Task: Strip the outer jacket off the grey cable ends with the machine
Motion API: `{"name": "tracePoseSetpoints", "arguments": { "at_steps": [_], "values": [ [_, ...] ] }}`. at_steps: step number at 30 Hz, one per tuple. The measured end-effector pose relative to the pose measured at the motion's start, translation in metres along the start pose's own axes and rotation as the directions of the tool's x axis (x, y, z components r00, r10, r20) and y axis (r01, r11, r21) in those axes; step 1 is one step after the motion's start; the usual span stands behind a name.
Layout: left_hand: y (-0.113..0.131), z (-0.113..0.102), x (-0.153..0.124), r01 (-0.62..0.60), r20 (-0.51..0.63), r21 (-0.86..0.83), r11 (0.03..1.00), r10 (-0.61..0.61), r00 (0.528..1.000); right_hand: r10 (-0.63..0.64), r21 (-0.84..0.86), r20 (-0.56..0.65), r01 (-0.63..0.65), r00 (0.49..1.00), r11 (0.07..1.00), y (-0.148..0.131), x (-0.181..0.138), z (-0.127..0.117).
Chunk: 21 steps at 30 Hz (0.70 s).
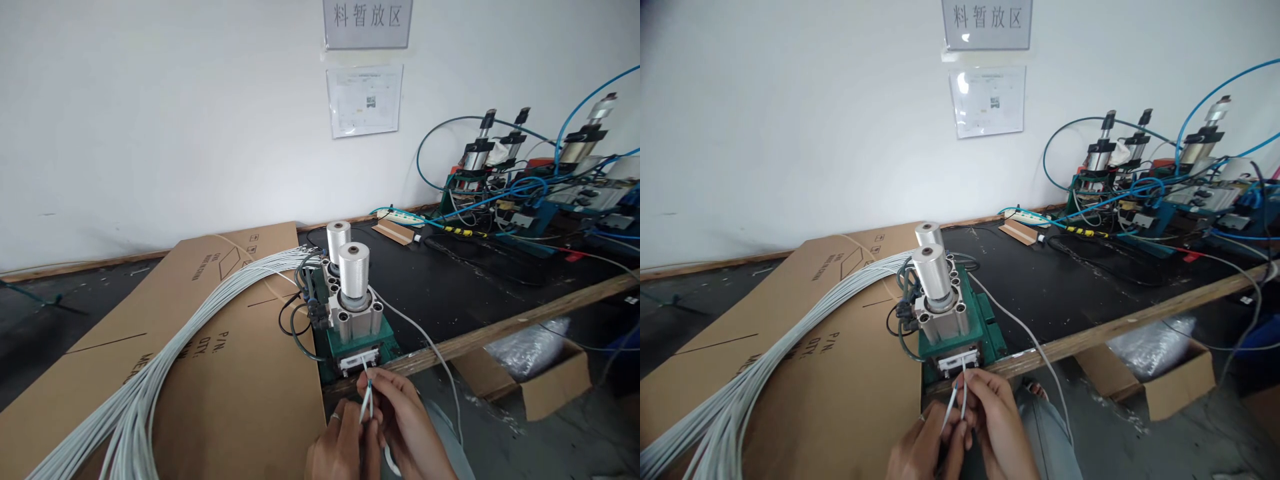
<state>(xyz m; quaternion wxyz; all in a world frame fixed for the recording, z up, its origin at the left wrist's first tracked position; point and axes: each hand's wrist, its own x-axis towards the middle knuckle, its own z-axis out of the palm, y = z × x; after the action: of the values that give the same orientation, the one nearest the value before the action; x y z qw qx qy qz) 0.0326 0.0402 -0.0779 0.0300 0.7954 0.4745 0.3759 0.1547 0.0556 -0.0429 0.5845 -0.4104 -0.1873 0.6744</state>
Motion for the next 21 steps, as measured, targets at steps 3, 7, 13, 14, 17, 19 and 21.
{"name": "tracePoseSetpoints", "arguments": {
  "at_steps": [3,7,13,14,17,19,21],
  "values": [
    [0.001,-0.005,0.003,0.002,0.023,-0.032,0.999,-0.001,1.000,0.010,0.022,-0.024,-0.009,1.000,1.000,-0.003,0.000,0.002],
    [0.004,-0.007,0.005,0.011,0.028,-0.101,0.995,-0.009,1.000,0.013,0.028,-0.018,-0.013,1.000,1.000,-0.003,0.000,0.002],
    [0.004,-0.006,0.005,0.015,0.024,-0.129,0.992,-0.012,1.000,0.016,0.043,-0.005,-0.016,1.000,0.999,-0.003,0.000,0.002],
    [0.005,-0.007,0.005,0.017,0.022,-0.129,0.991,-0.014,1.000,0.015,0.047,0.000,-0.015,1.000,0.999,-0.004,0.000,0.003],
    [0.008,-0.011,0.007,0.030,0.025,-0.133,0.991,-0.027,0.999,0.014,0.056,0.009,-0.014,1.000,0.998,-0.006,-0.001,0.005],
    [0.010,-0.015,0.009,0.041,0.040,-0.136,0.990,-0.036,0.999,0.011,0.063,0.007,-0.011,1.000,0.998,-0.006,-0.002,0.005],
    [0.012,-0.018,0.011,0.053,0.058,-0.148,0.988,-0.045,0.997,0.003,0.073,0.003,-0.003,1.000,0.997,-0.005,-0.002,0.004]
  ]
}}
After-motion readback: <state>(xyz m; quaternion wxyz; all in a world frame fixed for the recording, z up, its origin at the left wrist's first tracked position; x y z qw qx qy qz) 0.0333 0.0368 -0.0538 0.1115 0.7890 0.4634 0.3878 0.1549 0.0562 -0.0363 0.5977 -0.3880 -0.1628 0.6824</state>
